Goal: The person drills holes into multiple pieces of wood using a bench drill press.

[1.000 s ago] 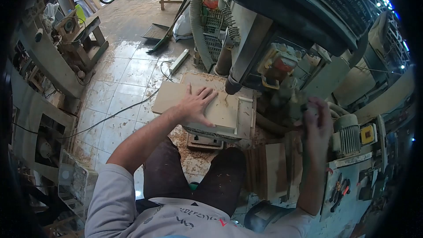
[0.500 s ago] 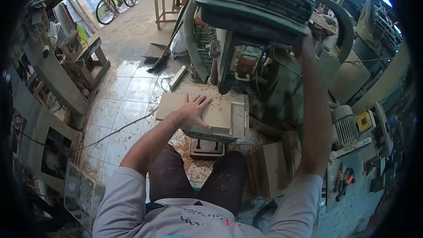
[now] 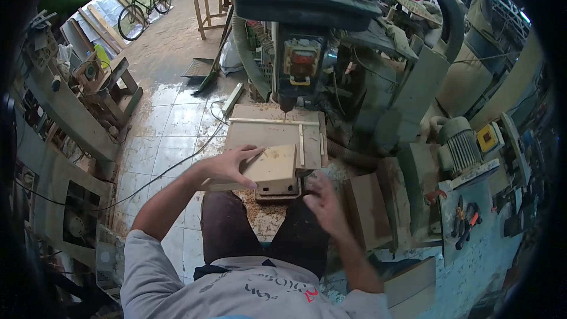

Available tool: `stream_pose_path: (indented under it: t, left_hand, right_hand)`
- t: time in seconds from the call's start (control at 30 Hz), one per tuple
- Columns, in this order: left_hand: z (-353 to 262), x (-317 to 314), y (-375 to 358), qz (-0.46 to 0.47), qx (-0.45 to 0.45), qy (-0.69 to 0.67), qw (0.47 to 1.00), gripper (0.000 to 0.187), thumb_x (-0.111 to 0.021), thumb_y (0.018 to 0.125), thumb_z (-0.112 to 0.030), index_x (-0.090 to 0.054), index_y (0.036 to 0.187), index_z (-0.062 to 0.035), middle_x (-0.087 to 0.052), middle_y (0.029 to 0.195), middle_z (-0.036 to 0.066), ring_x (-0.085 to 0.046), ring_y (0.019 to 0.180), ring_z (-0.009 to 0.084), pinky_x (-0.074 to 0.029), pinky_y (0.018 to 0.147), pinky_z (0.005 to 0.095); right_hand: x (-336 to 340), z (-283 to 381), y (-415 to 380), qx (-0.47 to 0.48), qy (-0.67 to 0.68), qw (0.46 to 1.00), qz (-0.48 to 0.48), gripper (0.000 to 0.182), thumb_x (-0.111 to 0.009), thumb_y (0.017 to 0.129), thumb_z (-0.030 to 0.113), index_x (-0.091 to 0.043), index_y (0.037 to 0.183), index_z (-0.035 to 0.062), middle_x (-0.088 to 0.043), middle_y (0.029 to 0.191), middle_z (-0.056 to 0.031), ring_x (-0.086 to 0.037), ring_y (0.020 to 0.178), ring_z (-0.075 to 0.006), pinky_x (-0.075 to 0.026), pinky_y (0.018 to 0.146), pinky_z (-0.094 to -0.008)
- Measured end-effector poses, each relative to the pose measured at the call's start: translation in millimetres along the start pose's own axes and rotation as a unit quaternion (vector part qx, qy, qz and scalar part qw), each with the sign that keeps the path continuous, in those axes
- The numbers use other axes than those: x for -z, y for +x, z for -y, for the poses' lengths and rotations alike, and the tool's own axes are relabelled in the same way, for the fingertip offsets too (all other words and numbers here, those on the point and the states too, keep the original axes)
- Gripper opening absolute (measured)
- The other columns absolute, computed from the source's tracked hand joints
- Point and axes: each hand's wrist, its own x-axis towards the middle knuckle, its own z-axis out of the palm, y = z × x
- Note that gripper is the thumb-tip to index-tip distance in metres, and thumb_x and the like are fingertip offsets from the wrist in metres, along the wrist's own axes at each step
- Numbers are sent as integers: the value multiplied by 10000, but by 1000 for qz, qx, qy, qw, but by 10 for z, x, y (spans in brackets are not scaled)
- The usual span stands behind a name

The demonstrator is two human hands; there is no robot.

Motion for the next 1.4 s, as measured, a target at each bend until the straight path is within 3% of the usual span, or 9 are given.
stream_pose_path:
  t: [0.17, 0.23, 0.63, 0.7, 0.83, 1.03, 1.23, 1.3, 1.4]
  left_hand:
    - [-235, -113, -369, 40, -8, -417, 908, 1153, -666, 607, -739, -310, 1433, -17, -478, 1297, 170, -457, 1211, 332, -353, 1046, 429]
    - [-66, -528, -380, -123, -2, -662, 739, 1136, -591, 629, -812, -335, 1417, -35, -460, 1323, 188, -464, 1210, 316, -415, 997, 451]
    - [431, 39, -601, -252, -332, -827, 378, 945, -423, 805, -759, -254, 1471, -111, -351, 1462, 170, -425, 1276, 335, -285, 1079, 551]
    - [337, 239, -822, -440, -171, -678, 563, 824, -410, 870, -684, -316, 1445, -100, -385, 1443, 164, -463, 1245, 316, -307, 1070, 526]
    - [380, 127, -968, -224, 110, -381, 890, 618, -458, 954, -484, -423, 1379, -36, -563, 1279, 130, -556, 1129, 215, -446, 943, 350]
    - [298, -185, -907, -120, 217, -350, 903, 508, -483, 969, -433, -557, 1222, 1, -639, 1038, 41, -612, 884, 102, -495, 756, 243]
    - [716, -384, -854, -234, 62, -693, 679, 417, -437, 997, -384, -618, 1085, -18, -632, 873, 27, -574, 775, 73, -477, 675, 237]
    - [915, -446, -617, -354, 25, -473, 806, 407, -412, 1006, -362, -610, 1073, -13, -652, 873, 29, -603, 750, 90, -495, 652, 239]
    - [610, -319, -248, -396, -28, 5, 918, 444, -544, 903, -366, -568, 1186, -24, -617, 1109, 207, -552, 1148, 324, -360, 1060, 404]
  right_hand:
    - [-854, -518, 33, -1, 82, 996, 32, 674, -620, 913, 172, -238, 1456, 58, -433, 1358, -168, -454, 1235, -217, -407, 993, -351]
    - [-1078, -544, 47, -34, 97, 994, 49, 594, -611, 923, 213, -312, 1404, 32, -489, 1297, -160, -490, 1182, -197, -418, 967, -329]
    - [-664, -520, -197, -80, -133, 988, -22, 592, -562, 905, 518, -623, 967, -68, -656, 756, -114, -604, 728, -124, -484, 651, -317]
    - [-579, -376, -208, -78, -182, 980, -31, 604, -551, 903, 534, -621, 873, -64, -610, 640, -129, -579, 620, -140, -458, 581, -336]
    - [-408, -196, -28, -86, -270, 959, 2, 580, -570, 888, 525, -608, 818, -49, -580, 642, -192, -625, 615, -255, -460, 584, -366]
    - [-388, 211, 398, -16, -342, 931, 128, 566, -602, 855, 526, -635, 849, -39, -616, 692, -204, -636, 658, -346, -471, 617, -411]
    - [-271, 142, 499, -3, -286, 949, 132, 520, -596, 884, 488, -622, 791, -23, -535, 603, -106, -508, 563, -188, -417, 547, -342]
    - [-216, 48, 395, -1, -260, 956, 133, 500, -601, 893, 467, -608, 768, -18, -499, 577, -71, -452, 547, -135, -392, 522, -317]
    - [-210, -27, 118, -62, -151, 981, 101, 455, -609, 908, 422, -580, 766, -9, -470, 603, 8, -399, 585, -73, -354, 511, -269]
